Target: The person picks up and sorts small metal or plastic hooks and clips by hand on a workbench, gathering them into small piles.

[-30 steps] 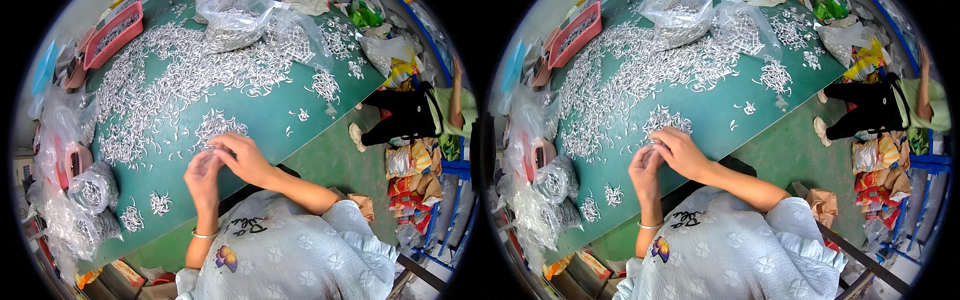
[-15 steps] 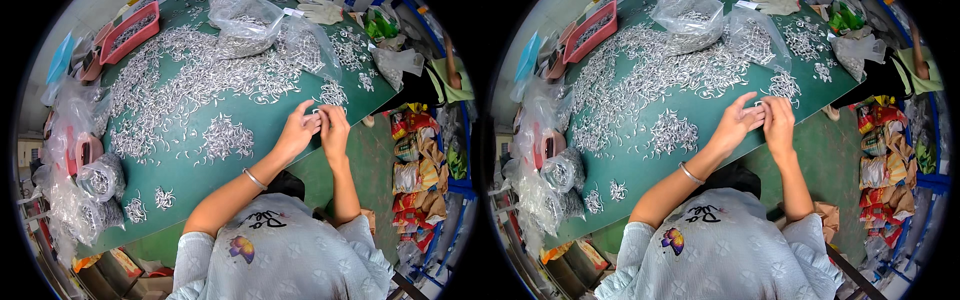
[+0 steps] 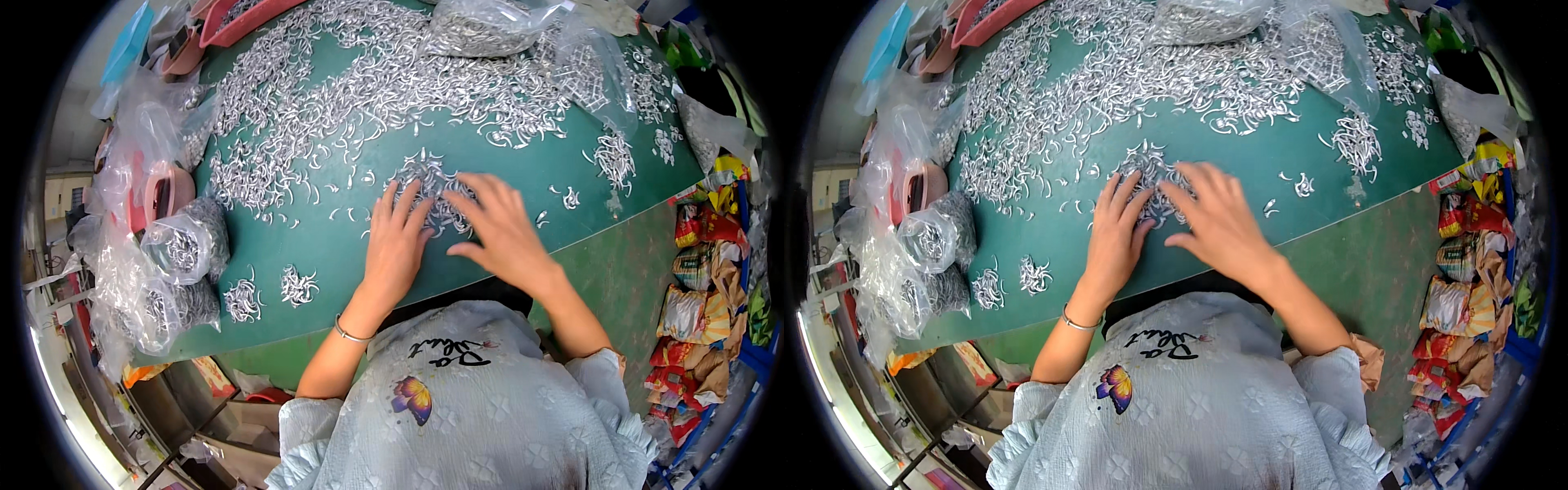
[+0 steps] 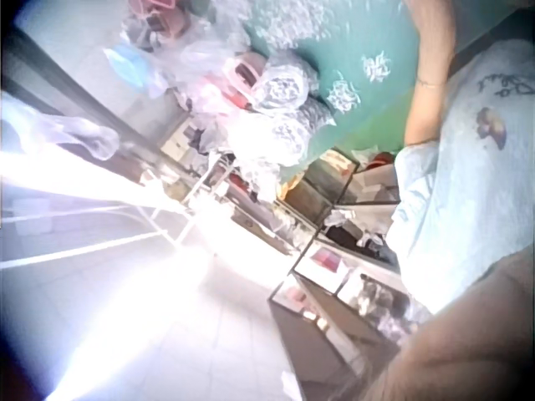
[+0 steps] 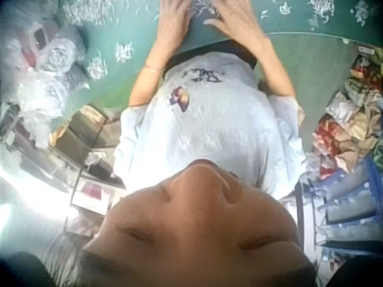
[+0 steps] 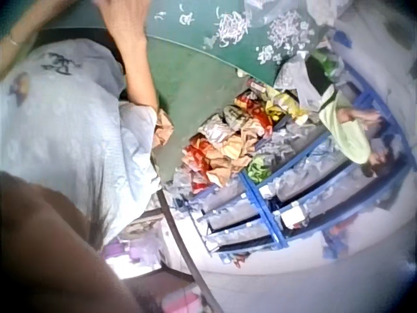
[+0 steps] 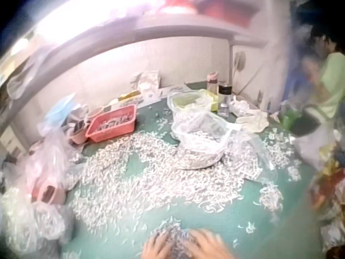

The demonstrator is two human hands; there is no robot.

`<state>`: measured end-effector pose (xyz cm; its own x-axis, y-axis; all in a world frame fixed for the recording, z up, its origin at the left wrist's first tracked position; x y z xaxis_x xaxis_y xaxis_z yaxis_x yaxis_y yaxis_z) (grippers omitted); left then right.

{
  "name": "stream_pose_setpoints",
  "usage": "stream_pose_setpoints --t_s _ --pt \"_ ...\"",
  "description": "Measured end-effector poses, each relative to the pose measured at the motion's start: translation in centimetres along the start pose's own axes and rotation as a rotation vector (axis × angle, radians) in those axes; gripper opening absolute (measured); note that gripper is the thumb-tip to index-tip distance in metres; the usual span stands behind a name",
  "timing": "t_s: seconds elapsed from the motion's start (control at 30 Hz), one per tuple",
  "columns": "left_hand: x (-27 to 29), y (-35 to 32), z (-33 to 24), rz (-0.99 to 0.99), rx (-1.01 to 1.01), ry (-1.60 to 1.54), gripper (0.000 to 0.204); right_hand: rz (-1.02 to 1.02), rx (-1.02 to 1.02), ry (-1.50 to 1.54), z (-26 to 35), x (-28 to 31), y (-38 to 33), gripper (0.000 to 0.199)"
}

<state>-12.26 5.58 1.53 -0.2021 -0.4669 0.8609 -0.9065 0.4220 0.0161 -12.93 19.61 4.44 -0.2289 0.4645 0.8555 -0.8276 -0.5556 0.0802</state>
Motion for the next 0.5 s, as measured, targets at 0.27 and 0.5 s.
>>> stream_pose_setpoints --t_s 0.27,0.5 --pt "1.9 -0.6 4.9 -0.221 0.011 -0.128 0.023 -0.217 0.049 0.069 -4.8 -1.1 2.4 0.027" --pt "2.7 0.1 9.9 -0.247 0.32 -1.081 0.026 -0.355 -0.17 0.111 -6.4 1.7 3.4 0.016"
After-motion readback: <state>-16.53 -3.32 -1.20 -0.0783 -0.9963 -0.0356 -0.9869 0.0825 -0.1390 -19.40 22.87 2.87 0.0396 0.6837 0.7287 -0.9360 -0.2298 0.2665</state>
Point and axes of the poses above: each hand's wrist, its own y-axis towards the middle knuckle, its own x-axis out of the back of the hand, z = x × y, the point moved 6 cm from there along y, towards the middle knuckle, and after that the axes turned 12 degrees about z, right-handed, at the moved point
